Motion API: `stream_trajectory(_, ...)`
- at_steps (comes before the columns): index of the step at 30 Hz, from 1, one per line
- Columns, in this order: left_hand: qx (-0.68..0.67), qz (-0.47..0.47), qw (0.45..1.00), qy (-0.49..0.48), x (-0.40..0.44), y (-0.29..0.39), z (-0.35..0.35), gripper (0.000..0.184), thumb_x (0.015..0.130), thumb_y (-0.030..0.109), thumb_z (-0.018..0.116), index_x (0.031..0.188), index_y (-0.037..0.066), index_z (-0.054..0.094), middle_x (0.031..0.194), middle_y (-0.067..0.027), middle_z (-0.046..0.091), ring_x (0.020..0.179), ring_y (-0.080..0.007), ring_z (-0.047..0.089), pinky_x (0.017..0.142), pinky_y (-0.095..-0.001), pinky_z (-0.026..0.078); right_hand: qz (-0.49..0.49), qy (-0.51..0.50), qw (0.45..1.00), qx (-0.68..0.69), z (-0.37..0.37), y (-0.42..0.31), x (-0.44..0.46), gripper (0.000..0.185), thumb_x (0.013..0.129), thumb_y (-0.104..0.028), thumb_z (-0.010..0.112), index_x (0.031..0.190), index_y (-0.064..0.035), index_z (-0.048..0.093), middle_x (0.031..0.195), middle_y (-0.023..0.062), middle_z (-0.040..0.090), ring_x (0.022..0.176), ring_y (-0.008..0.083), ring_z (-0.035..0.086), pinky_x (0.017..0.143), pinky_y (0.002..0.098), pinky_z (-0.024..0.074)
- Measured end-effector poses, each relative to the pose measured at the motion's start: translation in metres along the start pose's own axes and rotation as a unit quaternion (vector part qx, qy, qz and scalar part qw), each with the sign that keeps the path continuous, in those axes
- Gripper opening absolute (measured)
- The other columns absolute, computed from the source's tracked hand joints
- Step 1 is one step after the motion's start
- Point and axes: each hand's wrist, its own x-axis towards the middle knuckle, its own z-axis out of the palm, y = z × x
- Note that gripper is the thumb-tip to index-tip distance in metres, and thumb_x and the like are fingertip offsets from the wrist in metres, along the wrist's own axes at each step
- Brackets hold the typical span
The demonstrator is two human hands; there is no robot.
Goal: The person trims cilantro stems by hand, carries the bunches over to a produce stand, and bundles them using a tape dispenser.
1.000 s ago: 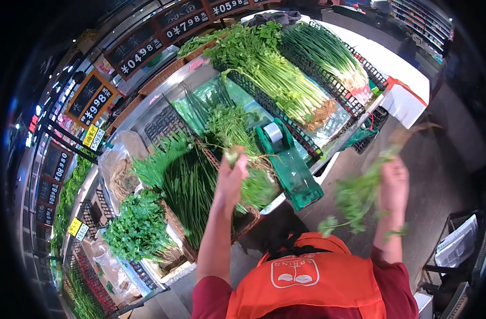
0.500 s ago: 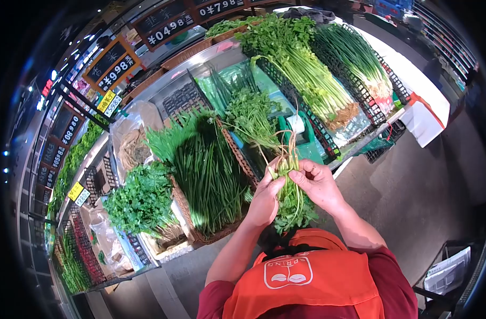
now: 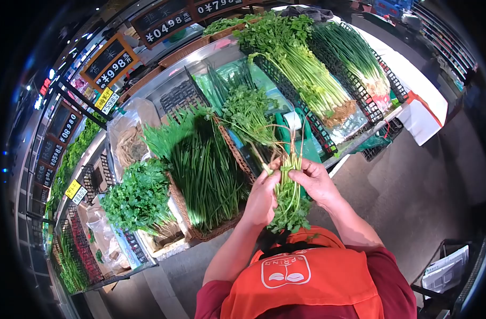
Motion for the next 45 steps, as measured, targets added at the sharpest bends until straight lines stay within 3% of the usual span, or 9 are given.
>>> stream_trajectory(1, 0.013, 0.016, 1.000, -0.011, 0.004, 0.000, -0.005, 0.026, 0.091, 0.019, 0.041, 0.114, 0.011, 0.050, 0.089, 0.0020, 0.051, 0.056, -0.0015, 0.038, 0.045, -0.0159, 0.029, 0.013, 0.003, 1.000, 0.011, -0.002, 0.000, -0.001, 0.022, 0.084, -0.008, 0.055, 0.105, -0.0017, 0.059, 0.091, 0.0002, 0.062, 0.079, 0.0048, 0.053, 0.073, 0.0212, 0.0424)
stream_trajectory(4, -0.081, 0.060, 0.994, -0.027, 0.013, -0.009, -0.007, 0.015, 0.093, 0.015, 0.038, 0.101, 0.007, 0.049, 0.098, -0.0057, 0.052, 0.092, -0.0154, 0.049, 0.080, -0.0279, 0.039, 0.044, 0.016, 0.998, 0.044, -0.008, 0.000, -0.003, 0.022, 0.085, -0.009, 0.055, 0.106, -0.0027, 0.058, 0.092, 0.0002, 0.062, 0.080, 0.0057, 0.054, 0.075, 0.0224, 0.0430)
stream_trajectory(13, -0.188, 0.124, 0.974, 0.004, 0.022, -0.005, -0.024, 0.011, 0.091, 0.017, 0.045, 0.096, 0.008, 0.049, 0.085, -0.0030, 0.048, 0.068, -0.0122, 0.047, 0.063, -0.0250, 0.040, 0.046, 0.109, 0.973, 0.201, -0.039, 0.015, 0.004, 0.010, 0.084, -0.009, 0.056, 0.093, -0.0064, 0.060, 0.083, 0.0002, 0.062, 0.067, 0.0078, 0.058, 0.059, 0.0209, 0.0472)
stream_trajectory(16, -0.202, 0.140, 0.969, -0.032, 0.017, 0.012, -0.040, 0.012, 0.091, 0.019, 0.045, 0.097, 0.010, 0.050, 0.076, 0.0025, 0.046, 0.057, -0.0043, 0.038, 0.047, -0.0165, 0.031, -0.014, 0.111, 0.938, 0.327, -0.050, 0.007, 0.007, 0.010, 0.085, -0.010, 0.055, 0.094, -0.0048, 0.057, 0.086, 0.0043, 0.063, 0.072, 0.0123, 0.062, 0.066, 0.0258, 0.0523)
stream_trajectory(17, -0.162, 0.124, 0.976, 0.078, 0.016, 0.020, -0.035, 0.013, 0.091, 0.018, 0.044, 0.097, 0.009, 0.050, 0.070, 0.0027, 0.045, 0.050, -0.0032, 0.034, 0.040, -0.0159, 0.024, -0.021, 0.106, 0.936, 0.335, -0.053, 0.008, 0.008, 0.011, 0.085, -0.010, 0.055, 0.094, -0.0046, 0.057, 0.087, 0.0046, 0.063, 0.073, 0.0128, 0.062, 0.067, 0.0268, 0.0525)
stream_trajectory(23, -0.170, 0.172, 0.967, 0.076, 0.020, 0.040, -0.066, 0.014, 0.090, 0.015, 0.046, 0.099, 0.005, 0.050, 0.063, 0.0029, 0.042, 0.041, -0.0027, 0.028, 0.036, -0.0185, 0.020, -0.041, 0.154, 0.919, 0.360, -0.069, 0.009, 0.010, 0.022, 0.083, -0.018, 0.059, 0.097, -0.0020, 0.054, 0.083, 0.0056, 0.060, 0.073, 0.0158, 0.061, 0.067, 0.0304, 0.0536)
stream_trajectory(31, 0.262, 0.186, 0.947, 0.005, 0.021, 0.037, -0.004, 0.022, 0.081, 0.015, 0.059, 0.099, 0.002, 0.059, 0.081, -0.0011, 0.057, 0.061, -0.0050, 0.048, 0.052, -0.0159, 0.037, 0.000, 0.070, 0.981, 0.180, -0.068, 0.014, 0.006, 0.017, 0.082, -0.011, 0.060, 0.097, -0.0033, 0.058, 0.083, -0.0019, 0.059, 0.070, 0.0052, 0.055, 0.057, 0.0194, 0.0452)
stream_trajectory(37, 0.289, 0.315, 0.899, -0.098, 0.047, 0.015, 0.015, 0.027, 0.074, 0.010, 0.069, 0.097, -0.001, 0.060, 0.087, -0.0011, 0.061, 0.071, -0.0047, 0.051, 0.061, -0.0192, 0.042, -0.054, 0.027, 0.995, -0.075, -0.047, -0.007, -0.004, 0.020, 0.083, -0.007, 0.056, 0.103, -0.0042, 0.059, 0.078, -0.0066, 0.052, 0.065, 0.0004, 0.041, 0.056, 0.0169, 0.0347)
stream_trajectory(45, 0.333, 0.244, 0.905, -0.103, 0.044, 0.024, 0.024, 0.014, 0.079, 0.010, 0.063, 0.085, -0.003, 0.063, 0.070, -0.0008, 0.061, 0.064, -0.0038, 0.050, 0.058, -0.0210, 0.042, -0.156, 0.016, 0.963, -0.219, -0.052, -0.015, -0.010, 0.021, 0.079, -0.007, 0.058, 0.099, -0.0027, 0.056, 0.078, 0.0001, 0.045, 0.062, 0.0053, 0.040, 0.053, 0.0201, 0.0335)
